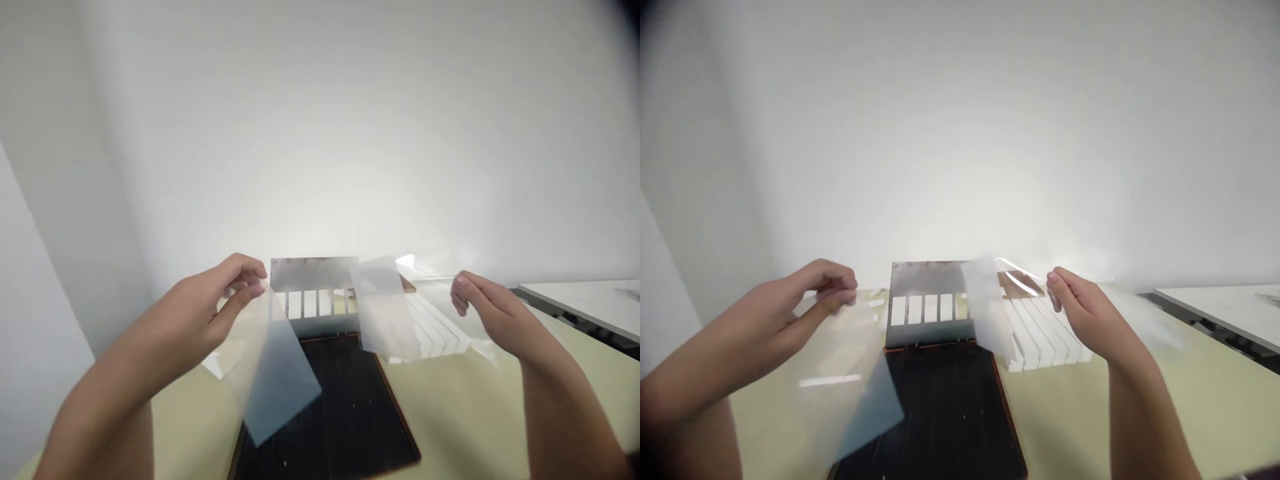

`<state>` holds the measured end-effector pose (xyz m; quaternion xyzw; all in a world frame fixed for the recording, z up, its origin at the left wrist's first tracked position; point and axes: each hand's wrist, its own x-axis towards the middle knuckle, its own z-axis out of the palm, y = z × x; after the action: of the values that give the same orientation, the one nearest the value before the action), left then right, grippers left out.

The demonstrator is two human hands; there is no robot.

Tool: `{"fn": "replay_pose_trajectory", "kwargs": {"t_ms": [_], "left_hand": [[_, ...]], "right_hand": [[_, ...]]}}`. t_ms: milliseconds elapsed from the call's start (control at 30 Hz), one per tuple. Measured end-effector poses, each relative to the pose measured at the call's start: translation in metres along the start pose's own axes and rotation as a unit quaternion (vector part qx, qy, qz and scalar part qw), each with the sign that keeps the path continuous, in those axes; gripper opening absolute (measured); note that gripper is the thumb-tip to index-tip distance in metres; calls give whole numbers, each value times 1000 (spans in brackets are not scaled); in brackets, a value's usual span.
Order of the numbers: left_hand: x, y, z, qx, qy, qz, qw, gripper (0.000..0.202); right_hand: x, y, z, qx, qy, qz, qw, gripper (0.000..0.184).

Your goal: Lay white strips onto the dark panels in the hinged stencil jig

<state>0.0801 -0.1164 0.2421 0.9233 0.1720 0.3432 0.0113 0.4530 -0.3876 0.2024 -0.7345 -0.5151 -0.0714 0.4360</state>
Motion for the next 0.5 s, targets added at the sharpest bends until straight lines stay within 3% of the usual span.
{"fn": "replay_pose_trajectory", "kwargs": {"t_ms": [133,267,367,500], "left_hand": [[-23,-8,4,60,43,-56,996,37],[-70,-5,21,64,136,-75,986,38],[-112,0,44,78,204,-101,971,31],[-162,-8,68,81,267,-205,938,29]], "right_hand": [[-86,76,-20,35,-65,87,993,53],[-158,150,-21,-9,-104,199,975,58],[-171,179,-12,-32,-84,215,973,55],[-167,199,-1,-48,-48,220,973,49]]}}
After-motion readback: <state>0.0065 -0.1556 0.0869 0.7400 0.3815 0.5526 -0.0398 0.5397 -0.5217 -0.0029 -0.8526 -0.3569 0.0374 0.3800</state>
